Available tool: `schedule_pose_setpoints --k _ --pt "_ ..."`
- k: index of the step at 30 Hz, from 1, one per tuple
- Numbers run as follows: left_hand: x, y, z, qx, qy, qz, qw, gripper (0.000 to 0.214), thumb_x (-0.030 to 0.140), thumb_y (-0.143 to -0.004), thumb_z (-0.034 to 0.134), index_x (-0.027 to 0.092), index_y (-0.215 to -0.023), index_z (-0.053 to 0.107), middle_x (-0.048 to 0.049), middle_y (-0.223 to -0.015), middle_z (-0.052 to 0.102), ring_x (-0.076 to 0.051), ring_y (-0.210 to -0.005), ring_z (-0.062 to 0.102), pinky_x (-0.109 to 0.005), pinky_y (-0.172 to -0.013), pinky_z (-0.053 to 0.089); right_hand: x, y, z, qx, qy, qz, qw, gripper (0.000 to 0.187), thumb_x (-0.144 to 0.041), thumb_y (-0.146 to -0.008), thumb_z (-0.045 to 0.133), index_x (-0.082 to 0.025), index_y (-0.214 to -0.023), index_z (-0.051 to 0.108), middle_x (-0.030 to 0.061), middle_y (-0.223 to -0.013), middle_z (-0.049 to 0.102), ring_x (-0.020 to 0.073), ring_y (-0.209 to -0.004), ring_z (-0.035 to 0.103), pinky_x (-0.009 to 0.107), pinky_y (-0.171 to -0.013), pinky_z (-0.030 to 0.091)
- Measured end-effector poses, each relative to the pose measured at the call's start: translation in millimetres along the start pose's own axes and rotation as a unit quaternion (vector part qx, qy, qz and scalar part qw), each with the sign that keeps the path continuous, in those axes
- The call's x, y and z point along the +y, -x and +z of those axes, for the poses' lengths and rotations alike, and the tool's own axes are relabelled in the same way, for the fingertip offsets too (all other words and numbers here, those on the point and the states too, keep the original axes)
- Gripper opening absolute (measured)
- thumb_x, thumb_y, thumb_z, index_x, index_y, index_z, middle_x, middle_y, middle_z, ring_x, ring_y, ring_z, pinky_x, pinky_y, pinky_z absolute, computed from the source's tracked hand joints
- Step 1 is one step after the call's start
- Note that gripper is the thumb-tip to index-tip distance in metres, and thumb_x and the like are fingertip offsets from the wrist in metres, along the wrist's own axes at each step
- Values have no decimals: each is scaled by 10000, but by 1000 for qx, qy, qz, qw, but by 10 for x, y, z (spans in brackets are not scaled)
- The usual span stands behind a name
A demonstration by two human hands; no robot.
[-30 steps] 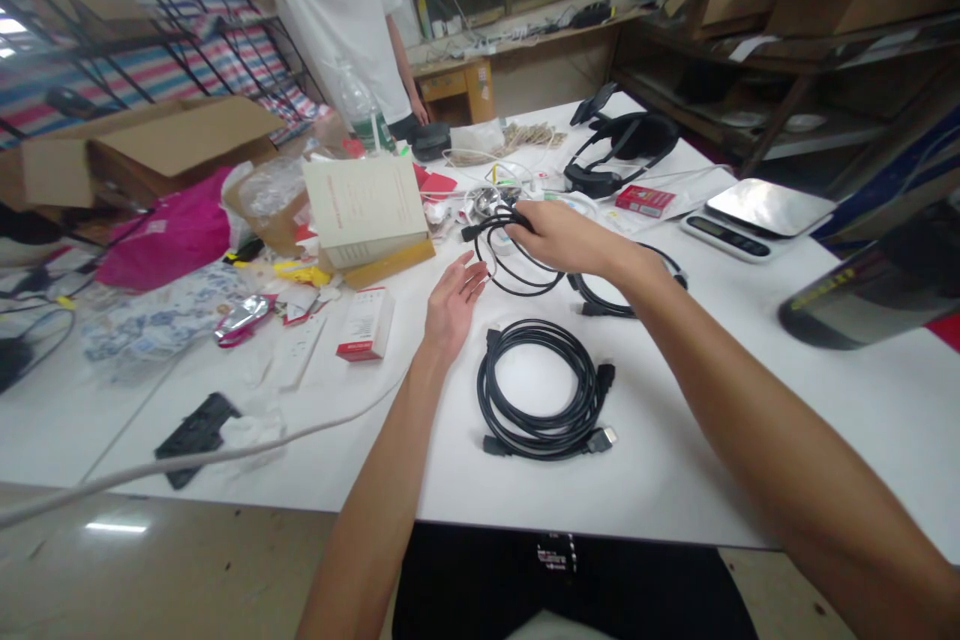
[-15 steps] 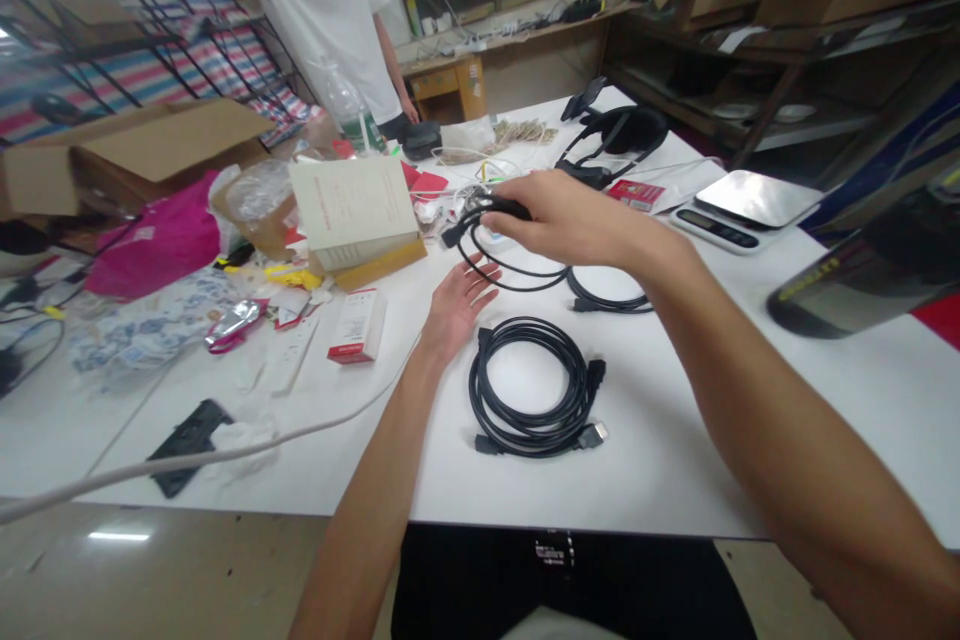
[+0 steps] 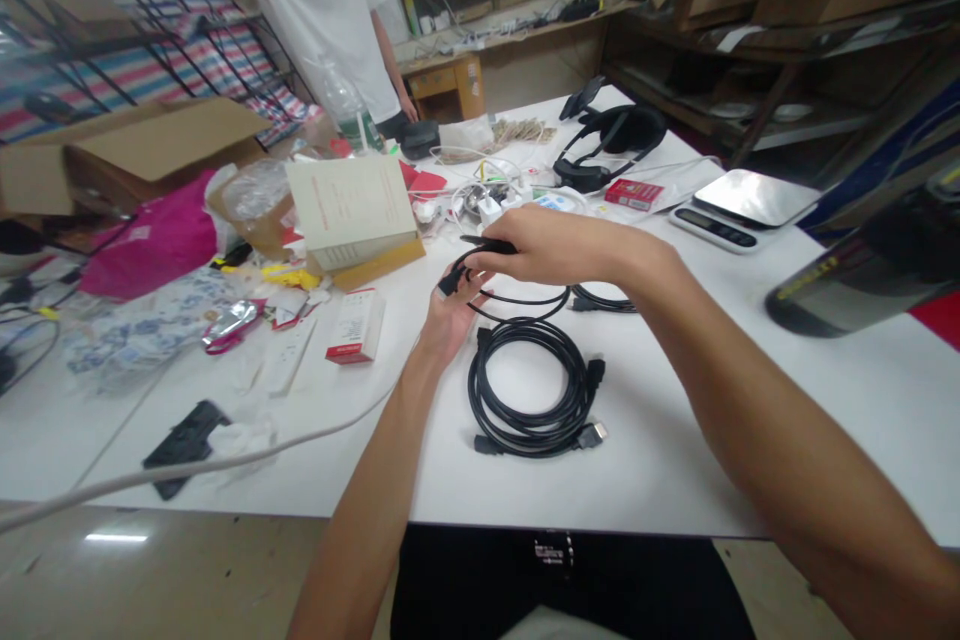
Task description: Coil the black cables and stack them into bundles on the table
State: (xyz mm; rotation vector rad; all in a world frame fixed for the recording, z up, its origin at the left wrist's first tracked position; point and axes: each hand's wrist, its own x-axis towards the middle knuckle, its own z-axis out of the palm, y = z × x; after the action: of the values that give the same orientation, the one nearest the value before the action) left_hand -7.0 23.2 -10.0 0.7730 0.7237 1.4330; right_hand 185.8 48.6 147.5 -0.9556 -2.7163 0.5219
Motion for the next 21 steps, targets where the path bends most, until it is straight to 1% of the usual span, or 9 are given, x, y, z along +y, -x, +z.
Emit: schedule_pose_setpoints --k 2,4,7,9,11,14,16,18,21 --pt "25 2 11 -7 -5 10 1000 422 218 -760 916 242 -1144 741 -91 -1326 750 -305 -1448 590 -393 -1103 495 19 48 -70 42 8 3 999 425 -472 -1054 560 -164 -779 660 31 -673 593 126 -635 435 298 -643 292" --pt "40 7 7 -20 -8 13 1000 467 228 -780 898 238 -1219 737 -121 -1448 700 -313 -1516 525 -413 -1148 471 24 117 -161 92 10 3 996 457 -497 -1045 571 -170 -731 628 6 -614 507 119 -621 407 293 -633 293" --pt "41 15 -5 -36 -6 7 999 439 288 -826 870 230 -1241 740 -140 -1507 664 -324 -1554 482 -439 -1182 452 -1 254 -311 154 -15 1 988 498 -540 -1034 585 -183 -686 571 -29 -568 376 103 -593 356 275 -602 289" --pt "40 24 0 -35 1 -5 999 380 342 -875 828 232 -1231 749 -135 -1528 652 -325 -1569 466 -451 -1192 448 -28 348 -395 169 -55 9 984 522 -574 -1030 587 -192 -678 531 -41 -561 341 90 -562 328 264 -563 272" --pt "49 37 20 -38 16 -21 999 354 401 -920 780 239 -1233 752 -127 -1554 636 -321 -1575 461 -461 -1202 446 -49 417 -444 155 -111 25 981 549 -618 -1025 580 -199 -681 495 -44 -562 373 78 -523 329 259 -516 252" --pt "82 67 62 -72 34 -49 996 472 556 -935 735 219 -1265 744 -148 -1562 626 -341 -1563 479 -475 -1218 438 -41 425 -423 77 -166 34 983 577 -667 -1028 544 -201 -694 476 -44 -557 426 68 -475 366 250 -480 254" --pt "102 89 82 -102 34 -67 992 618 690 -911 703 187 -1269 745 -179 -1507 662 -370 -1517 531 -486 -1224 435 -10 358 -346 16 -154 37 987 549 -642 -1032 551 -196 -714 513 -40 -556 454 72 -467 398 251 -486 280" --pt "107 108 85 -112 29 -76 990 713 777 -876 690 161 -1227 763 -196 -1379 732 -382 -1418 619 -488 -1219 443 36 250 -232 -31 -121 45 991 489 -582 -1033 576 -186 -745 572 -27 -570 501 83 -473 428 266 -502 304" --pt "80 114 54 -103 18 -66 992 702 785 -829 749 152 -1132 783 -159 -1144 789 -332 -1202 722 -469 -1177 484 120 74 -47 -66 -69 62 994 440 -497 -1048 565 -163 -770 631 9 -602 569 97 -490 457 286 -526 322"
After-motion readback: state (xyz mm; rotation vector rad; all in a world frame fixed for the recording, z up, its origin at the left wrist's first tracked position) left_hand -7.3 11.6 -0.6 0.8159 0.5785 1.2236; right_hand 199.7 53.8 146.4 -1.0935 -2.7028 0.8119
